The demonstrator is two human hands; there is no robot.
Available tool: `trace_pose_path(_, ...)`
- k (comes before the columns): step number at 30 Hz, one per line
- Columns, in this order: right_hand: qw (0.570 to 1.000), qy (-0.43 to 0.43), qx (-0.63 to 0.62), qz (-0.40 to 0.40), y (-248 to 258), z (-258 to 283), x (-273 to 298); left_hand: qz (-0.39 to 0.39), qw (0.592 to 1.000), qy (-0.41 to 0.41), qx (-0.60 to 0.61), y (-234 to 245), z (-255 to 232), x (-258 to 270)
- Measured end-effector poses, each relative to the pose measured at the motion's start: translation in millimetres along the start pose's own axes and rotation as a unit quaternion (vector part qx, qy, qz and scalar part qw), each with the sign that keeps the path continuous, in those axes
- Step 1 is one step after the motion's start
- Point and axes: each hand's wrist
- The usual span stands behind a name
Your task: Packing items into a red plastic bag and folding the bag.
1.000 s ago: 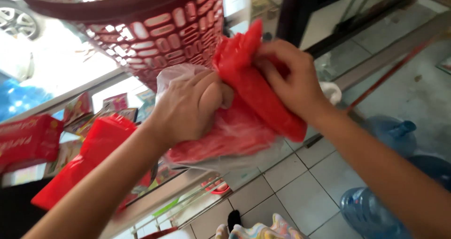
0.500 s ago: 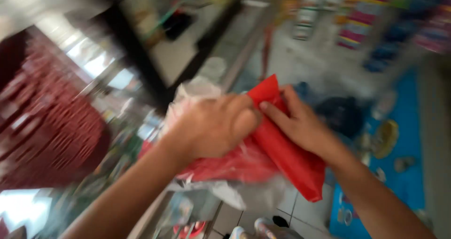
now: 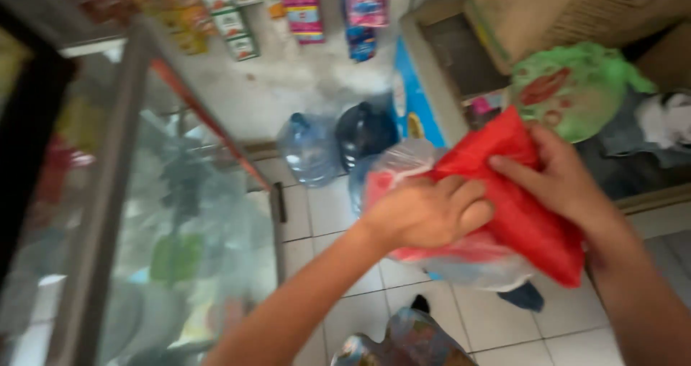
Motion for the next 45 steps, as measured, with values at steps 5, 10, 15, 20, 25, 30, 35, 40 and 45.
trace_pose_path(5, 0.995, -0.035, 0.081, -0.051, 116.7, -109.7, -22.4, -0.038, 0.994, 0.009, 0.103, -161.7, -5.3, -57.1)
trace_pose_path(10, 0.963, -0.091, 0.226, -0.118, 196.0, -237.6, -17.2, 0.028, 0.985, 0.029, 0.167, -281.0, -19.2, -80.8)
trace_pose_path(15, 0.970, -0.106, 0.172, -0.136, 215.1, -224.3, -8.2, 0.067, 0.972, -0.008, 0.226, -283.8, 9.3, -99.4)
trace_pose_path(20, 0.957, -0.113, 0.224, -0.146, 212.6, -183.0, -3.2, 0.159, 0.951, -0.058, 0.261, -269.2, 20.7, -87.7)
trace_pose_path(25, 0.966, -0.089, 0.000, -0.244, 212.9, -134.6, 1.7, 0.081, 0.961, -0.038, 0.261, -284.9, 15.9, -76.0)
trace_pose_path(30, 0.940, -0.179, -0.245, -0.155, 185.3, -169.4, -25.9, 0.008, 0.971, -0.041, 0.234, -288.2, 9.0, -73.2)
trace_pose_path(35, 0.939, -0.204, -0.273, -0.054, 145.9, -196.0, -44.5, -0.054, 0.964, 0.006, 0.260, -301.5, 7.0, -58.3)
trace_pose_path(40, 0.978, -0.125, -0.163, -0.036, 158.0, -231.4, -42.8, -0.007, 0.935, 0.055, 0.350, -266.2, 13.4, -61.3)
trace_pose_path(45, 0.993, -0.081, -0.076, 0.038, 171.0, -234.0, -35.0, 0.003, 0.906, 0.186, 0.381, -260.4, -13.4, -48.8)
Point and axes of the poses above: each hand's wrist, its own x-axis away from the middle knuckle, its own y-axis out of the back of the hand, z = x × y
